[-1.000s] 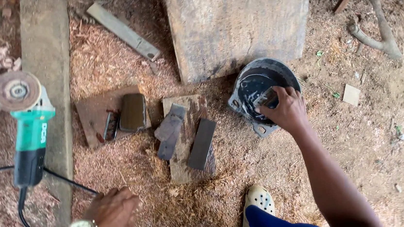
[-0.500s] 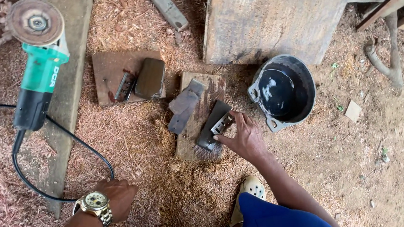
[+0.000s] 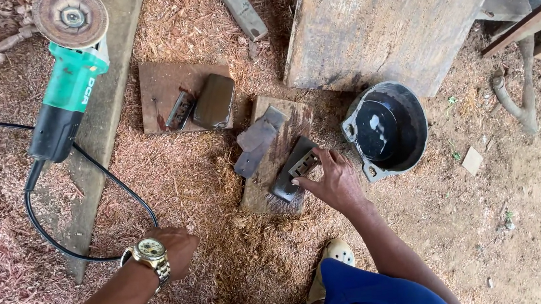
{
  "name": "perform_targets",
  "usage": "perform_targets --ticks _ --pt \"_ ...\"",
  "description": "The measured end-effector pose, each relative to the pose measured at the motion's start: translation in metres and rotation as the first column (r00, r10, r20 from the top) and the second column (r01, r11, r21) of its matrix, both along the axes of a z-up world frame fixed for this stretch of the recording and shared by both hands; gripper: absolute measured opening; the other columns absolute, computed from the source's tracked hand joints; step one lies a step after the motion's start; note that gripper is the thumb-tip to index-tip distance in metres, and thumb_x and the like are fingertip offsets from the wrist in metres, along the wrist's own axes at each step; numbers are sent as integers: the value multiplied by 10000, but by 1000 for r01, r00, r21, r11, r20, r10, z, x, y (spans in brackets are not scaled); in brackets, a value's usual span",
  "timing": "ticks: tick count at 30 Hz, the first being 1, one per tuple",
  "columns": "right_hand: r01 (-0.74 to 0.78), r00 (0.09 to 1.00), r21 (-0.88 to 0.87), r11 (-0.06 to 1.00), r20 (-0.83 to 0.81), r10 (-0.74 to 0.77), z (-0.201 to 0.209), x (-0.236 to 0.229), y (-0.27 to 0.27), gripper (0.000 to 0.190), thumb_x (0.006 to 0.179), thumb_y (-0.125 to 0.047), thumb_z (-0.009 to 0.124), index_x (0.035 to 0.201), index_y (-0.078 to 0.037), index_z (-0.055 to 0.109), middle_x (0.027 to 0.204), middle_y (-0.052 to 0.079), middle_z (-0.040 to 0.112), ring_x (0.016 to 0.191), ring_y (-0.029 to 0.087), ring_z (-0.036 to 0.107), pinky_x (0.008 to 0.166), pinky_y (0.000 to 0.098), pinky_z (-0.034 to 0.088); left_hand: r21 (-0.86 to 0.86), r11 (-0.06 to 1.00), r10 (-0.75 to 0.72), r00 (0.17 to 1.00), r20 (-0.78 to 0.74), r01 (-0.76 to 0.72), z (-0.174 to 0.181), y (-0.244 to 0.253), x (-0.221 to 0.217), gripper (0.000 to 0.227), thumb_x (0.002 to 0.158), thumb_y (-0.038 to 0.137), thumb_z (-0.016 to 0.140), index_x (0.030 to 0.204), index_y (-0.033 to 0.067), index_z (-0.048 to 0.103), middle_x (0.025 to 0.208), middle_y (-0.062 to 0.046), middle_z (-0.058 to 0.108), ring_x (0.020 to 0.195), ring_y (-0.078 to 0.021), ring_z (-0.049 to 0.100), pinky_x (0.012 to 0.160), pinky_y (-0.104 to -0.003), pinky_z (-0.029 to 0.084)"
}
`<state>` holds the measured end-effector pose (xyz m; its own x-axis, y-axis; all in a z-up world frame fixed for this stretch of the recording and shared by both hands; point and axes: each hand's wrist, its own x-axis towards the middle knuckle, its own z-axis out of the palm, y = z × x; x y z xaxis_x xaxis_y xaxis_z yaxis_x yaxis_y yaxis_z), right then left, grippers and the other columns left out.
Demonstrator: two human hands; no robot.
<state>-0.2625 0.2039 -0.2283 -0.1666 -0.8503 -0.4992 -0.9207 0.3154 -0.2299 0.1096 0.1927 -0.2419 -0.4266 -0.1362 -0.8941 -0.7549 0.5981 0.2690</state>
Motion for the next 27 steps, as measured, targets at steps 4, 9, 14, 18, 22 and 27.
perform_targets --ticks 4,9,14,18,22,27 --pt "35 999 39 999 7 -35 -6 -3 2 1040 772 -689 687 1561 -140 291 1265 248 662 992 362 760 1002 545 568 12 1000 4 1000 -2 -4 -3 0 3 231 941 51 643 1171 47 631 948 -74 621 885 -188 618 995 -441 552" --pt "-272 960 -251 929 -136 244 -22 2 19 1001 779 -738 732 1440 -41 451 1284 355 604 1203 501 607 914 630 542 34 998 48 999 2 -48 -9 1 9 261 935 29 619 1195 44 630 933 -71 624 872 -184 627 949 -419 586" --pt "-395 916 -179 901 -158 370 -6 31 40 988 780 -781 709 1399 -30 538 1259 362 605 1146 489 621 885 632 565 42 998 50 999 -3 -50 -11 0 11 302 937 24 598 1237 53 617 944 -75 620 875 -187 621 938 -417 586" --pt "-261 958 -98 961 -151 244 3 10 5 958 789 -810 636 1378 -57 574 1151 282 680 919 346 725 715 496 635 36 999 37 999 -13 -36 -16 3 15 287 963 24 542 1239 42 618 970 -96 616 884 -202 629 930 -418 593" --pt "-278 942 -290 916 -268 201 -24 -35 -11 924 786 -796 652 1295 -25 621 998 262 709 784 327 739 612 486 633 17 999 44 999 -17 -44 -20 5 16 287 965 11 528 1237 44 615 983 -100 613 899 -204 629 943 -426 585" --pt "-511 857 -345 787 -279 434 -5 25 25 923 775 -740 717 1224 64 655 908 301 708 630 294 700 444 357 591 33 998 57 998 -10 -56 -10 -1 14 255 953 50 576 1202 51 628 957 -80 609 917 -200 618 976 -442 559"
